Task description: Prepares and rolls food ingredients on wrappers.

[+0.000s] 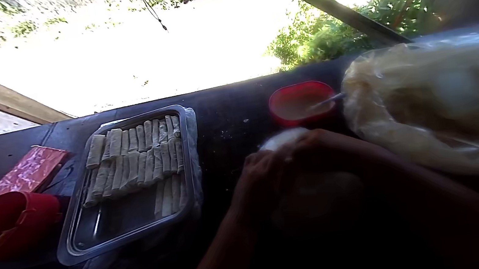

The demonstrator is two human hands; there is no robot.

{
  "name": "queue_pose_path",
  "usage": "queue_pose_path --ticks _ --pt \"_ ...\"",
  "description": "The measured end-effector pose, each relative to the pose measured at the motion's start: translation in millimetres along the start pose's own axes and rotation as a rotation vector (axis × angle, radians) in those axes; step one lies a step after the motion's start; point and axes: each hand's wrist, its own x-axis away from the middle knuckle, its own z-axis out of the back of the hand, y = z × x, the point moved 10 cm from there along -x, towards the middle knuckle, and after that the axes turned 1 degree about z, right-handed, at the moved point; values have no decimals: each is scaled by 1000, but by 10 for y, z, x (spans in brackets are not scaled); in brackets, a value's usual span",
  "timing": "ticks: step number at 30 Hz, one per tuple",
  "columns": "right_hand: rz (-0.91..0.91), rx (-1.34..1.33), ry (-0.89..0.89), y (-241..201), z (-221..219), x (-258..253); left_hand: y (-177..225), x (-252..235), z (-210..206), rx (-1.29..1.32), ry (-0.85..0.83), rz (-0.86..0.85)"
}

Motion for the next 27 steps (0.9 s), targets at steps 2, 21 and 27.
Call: queue_pose_path --ticks 2,21,27 --pt "-9 -18 -15 5 6 -29 33 -36 -46 -20 -1 -8" --pt "76 64 306 -31 11 260 -130 -47 -143 125 -72 22" --pt "80 -15 210 -56 22 228 -80 28 -39 128 -15 22"
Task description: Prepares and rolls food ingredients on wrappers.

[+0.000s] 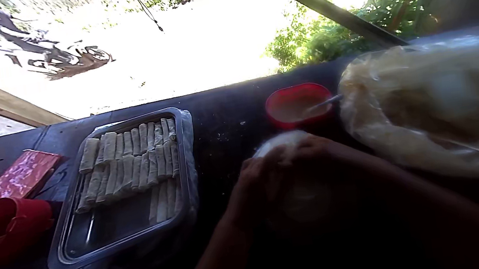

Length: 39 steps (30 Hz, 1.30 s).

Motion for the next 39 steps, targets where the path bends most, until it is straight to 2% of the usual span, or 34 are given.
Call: queue_pose_path --ticks 5,9,15,21,23,28,30,35,39 --pt "-46 -57 -150 15 -65 -25 156 58 23 -104 55 -35" --pt "-91 -50 -219 37 -91 -68 109 63 -36 -130 83 -25" --pt "-18 -20 -5 29 -11 2 73 41 -45 -130 80 -3" --pt "-121 -67 -139 107 -55 -84 91 12 -36 -151 93 -18" --pt "-126 -58 -121 130 -54 -116 51 4 -29 -123 95 -3" --pt "-5 55 133 23 84 -8 -42 14 -50 -59 87 44" --pt "64 91 176 -38 68 67 -62 23 -56 -52 98 57" --pt "102 153 157 -88 9 77 -82 9 -64 -49 96 83" --pt "70 93 105 -39 5 8 -150 16 -69 51 84 139"
